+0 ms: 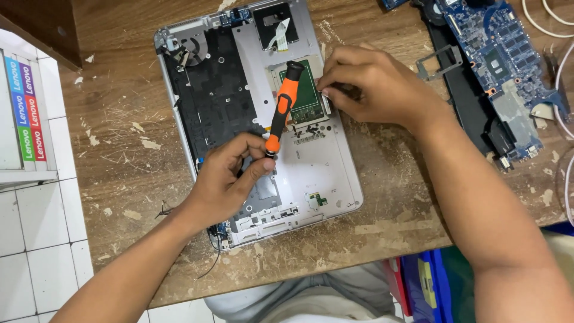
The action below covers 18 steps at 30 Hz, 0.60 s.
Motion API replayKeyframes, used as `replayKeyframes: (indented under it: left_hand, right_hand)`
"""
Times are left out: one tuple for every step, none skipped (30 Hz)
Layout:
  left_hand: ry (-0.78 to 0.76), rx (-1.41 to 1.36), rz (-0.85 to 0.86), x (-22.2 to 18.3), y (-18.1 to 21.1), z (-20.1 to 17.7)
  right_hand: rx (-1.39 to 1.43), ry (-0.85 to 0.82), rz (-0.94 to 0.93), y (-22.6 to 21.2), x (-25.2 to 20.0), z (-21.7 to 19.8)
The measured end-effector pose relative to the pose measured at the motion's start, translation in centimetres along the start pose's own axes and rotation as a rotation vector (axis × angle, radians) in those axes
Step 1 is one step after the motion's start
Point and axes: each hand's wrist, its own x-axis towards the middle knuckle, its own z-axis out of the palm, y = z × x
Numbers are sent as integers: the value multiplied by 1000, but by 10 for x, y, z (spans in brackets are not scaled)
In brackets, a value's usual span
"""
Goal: Assembling a laptop chassis by installing screws and connecting internal components using a precision screwdriver.
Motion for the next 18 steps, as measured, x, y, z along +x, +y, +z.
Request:
replayKeyframes:
  left_hand:
    - [-3,-2,1,0,1,0]
    - [-3,-10,-11,0,1,0]
    - [-2,-17,-21,0,2,0]
    - [-4,-18,-20,0,1,0]
    - [-5,-22,-26,0,1,0]
    - [-6,-25,-32,-1,0,0]
    - [-8,-27,-32,-1,0,0]
    - [-10,-21,-15,-1,-1,0]
    - [-11,-14,3,-1,-2,0]
    - [-12,-15,4,-1,-1,0]
    - [-7,-7,-4,-1,-1,0]
    - [-2,2,-12,0,0,0]
    - [-5,2,-11,0,0,0]
    - [-4,-3,-16,-1,0,1]
    - [-2,-7,-20,-1,-1,1]
    - [-4,-7,-19,-1,0,1]
    - [0,-16,-20,-1,0,1]
    - [4,-24,-21,-1,0,1]
  right_hand:
    - [-1,0,4,1,0,-1]
    - [2,-10,-10,2,-1,-2]
    - [4,-20,-26,3,-1,-2]
    - [3,-20,-23,2,0,-3]
    - [22,-50,-27,2,0,-4]
    - [42,-80,-31,1,0,-5]
    - [42,-81,-28,-1,0,-6]
    - [62,-102,-5,-2,-1,-6]
    - [82,-122,16,-4,0,-6]
    - [81,-122,18,-4,0,-5]
    - [74,-119,4,-5,0,-4]
    - [67,-117,-10,-5,1,-4]
    - [67,-115,-8,-9,2,-5]
    - [85,-134,23,-13,3,-6]
    - [103,-154,54,-17,4,-7]
    - [101,-152,55,-17,3,-5]
    - [38,-165,34,-17,3,-4]
    - [-26,-178,14,-16,2,-2]
